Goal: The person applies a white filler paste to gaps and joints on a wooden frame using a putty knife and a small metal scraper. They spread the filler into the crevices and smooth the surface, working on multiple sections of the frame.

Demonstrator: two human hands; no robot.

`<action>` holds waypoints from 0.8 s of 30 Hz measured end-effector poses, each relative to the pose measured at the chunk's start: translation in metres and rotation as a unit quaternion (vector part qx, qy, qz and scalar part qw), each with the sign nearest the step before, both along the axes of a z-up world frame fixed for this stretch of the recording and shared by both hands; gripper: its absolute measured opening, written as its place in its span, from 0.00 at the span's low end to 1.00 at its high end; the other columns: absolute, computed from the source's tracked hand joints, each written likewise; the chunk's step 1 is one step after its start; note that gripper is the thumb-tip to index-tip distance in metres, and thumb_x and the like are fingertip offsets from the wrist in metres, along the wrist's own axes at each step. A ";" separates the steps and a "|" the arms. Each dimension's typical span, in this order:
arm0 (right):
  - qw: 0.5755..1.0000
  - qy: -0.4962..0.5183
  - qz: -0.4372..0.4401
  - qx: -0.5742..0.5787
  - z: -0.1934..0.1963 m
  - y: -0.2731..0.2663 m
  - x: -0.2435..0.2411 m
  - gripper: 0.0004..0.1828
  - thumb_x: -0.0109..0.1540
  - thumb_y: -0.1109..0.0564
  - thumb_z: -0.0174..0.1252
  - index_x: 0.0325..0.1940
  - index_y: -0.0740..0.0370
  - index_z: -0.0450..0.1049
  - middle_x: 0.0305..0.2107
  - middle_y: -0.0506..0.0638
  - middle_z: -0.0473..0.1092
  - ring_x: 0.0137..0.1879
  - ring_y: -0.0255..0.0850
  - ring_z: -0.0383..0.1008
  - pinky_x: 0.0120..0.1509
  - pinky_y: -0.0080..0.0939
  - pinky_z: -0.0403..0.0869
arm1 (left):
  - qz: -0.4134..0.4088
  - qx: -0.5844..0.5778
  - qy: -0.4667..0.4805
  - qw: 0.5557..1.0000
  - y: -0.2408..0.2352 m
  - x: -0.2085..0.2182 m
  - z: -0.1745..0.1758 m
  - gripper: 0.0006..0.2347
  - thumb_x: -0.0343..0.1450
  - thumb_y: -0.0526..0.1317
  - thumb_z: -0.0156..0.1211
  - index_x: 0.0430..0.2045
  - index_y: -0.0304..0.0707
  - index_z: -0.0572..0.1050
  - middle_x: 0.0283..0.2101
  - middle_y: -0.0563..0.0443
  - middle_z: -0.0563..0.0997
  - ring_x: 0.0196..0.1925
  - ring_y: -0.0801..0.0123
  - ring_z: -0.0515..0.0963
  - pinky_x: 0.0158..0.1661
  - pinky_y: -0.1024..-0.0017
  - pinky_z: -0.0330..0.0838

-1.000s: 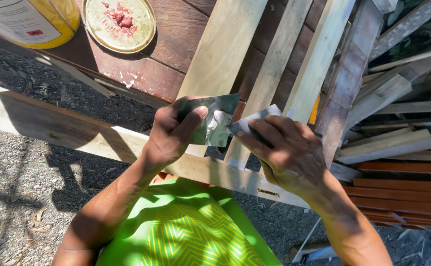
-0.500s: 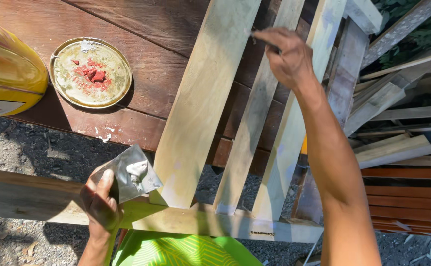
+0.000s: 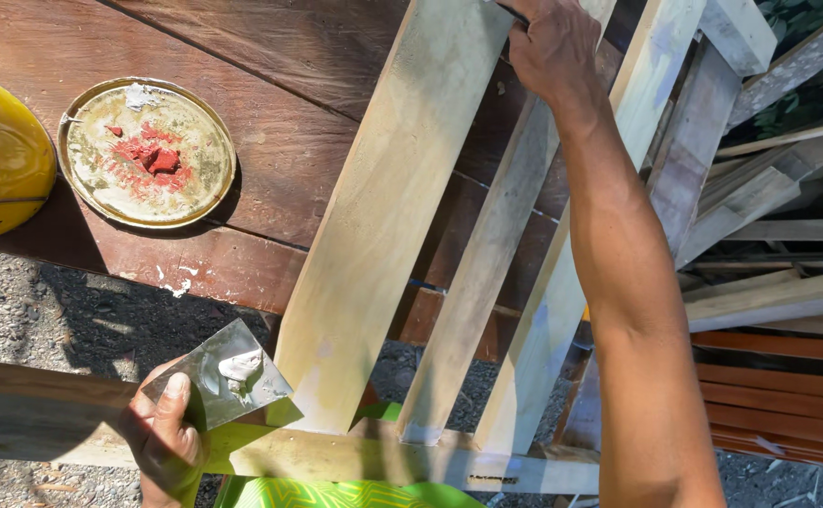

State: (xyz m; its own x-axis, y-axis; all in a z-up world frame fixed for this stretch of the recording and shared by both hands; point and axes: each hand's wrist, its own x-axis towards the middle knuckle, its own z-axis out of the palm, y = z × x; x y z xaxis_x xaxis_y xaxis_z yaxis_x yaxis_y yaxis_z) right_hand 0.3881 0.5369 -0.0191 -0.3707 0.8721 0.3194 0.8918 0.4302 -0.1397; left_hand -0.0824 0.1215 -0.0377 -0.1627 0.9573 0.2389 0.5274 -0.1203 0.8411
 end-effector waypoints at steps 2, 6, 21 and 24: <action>0.999 -0.015 0.035 0.039 -0.004 -0.006 -0.009 0.23 0.58 0.65 0.58 0.55 0.50 0.82 0.37 0.57 0.78 0.45 0.58 0.78 0.44 0.58 0.73 | 0.088 -0.140 -0.235 0.958 -0.003 0.004 0.003 0.12 0.79 0.36 0.49 0.41 0.19 0.75 0.38 0.40 0.79 0.40 0.68 0.77 0.42 0.71 0.71; 0.998 -0.027 0.053 0.002 -0.009 -0.012 -0.007 0.28 0.55 0.67 0.55 0.57 0.51 0.82 0.37 0.56 0.78 0.44 0.57 0.78 0.41 0.59 0.72 | 0.117 -0.240 -0.315 0.911 -0.004 0.000 0.002 0.13 0.80 0.37 0.49 0.43 0.20 0.77 0.31 0.42 0.80 0.30 0.70 0.75 0.36 0.72 0.68; 0.998 -0.033 0.045 -0.037 -0.005 -0.017 -0.017 0.23 0.58 0.64 0.57 0.56 0.52 0.79 0.49 0.54 0.76 0.52 0.58 0.74 0.48 0.62 0.71 | 0.140 -0.204 -0.470 0.847 0.020 0.020 0.013 0.13 0.78 0.39 0.48 0.43 0.23 0.77 0.35 0.43 0.82 0.32 0.63 0.81 0.33 0.67 0.76; 0.988 -0.041 0.012 -0.151 0.028 -0.034 -0.036 0.21 0.60 0.61 0.55 0.56 0.50 0.79 0.51 0.52 0.76 0.55 0.57 0.74 0.54 0.60 0.72 | 0.149 -0.185 -0.530 0.814 0.050 0.045 0.027 0.11 0.79 0.35 0.50 0.50 0.26 0.75 0.43 0.45 0.81 0.41 0.67 0.80 0.46 0.71 0.74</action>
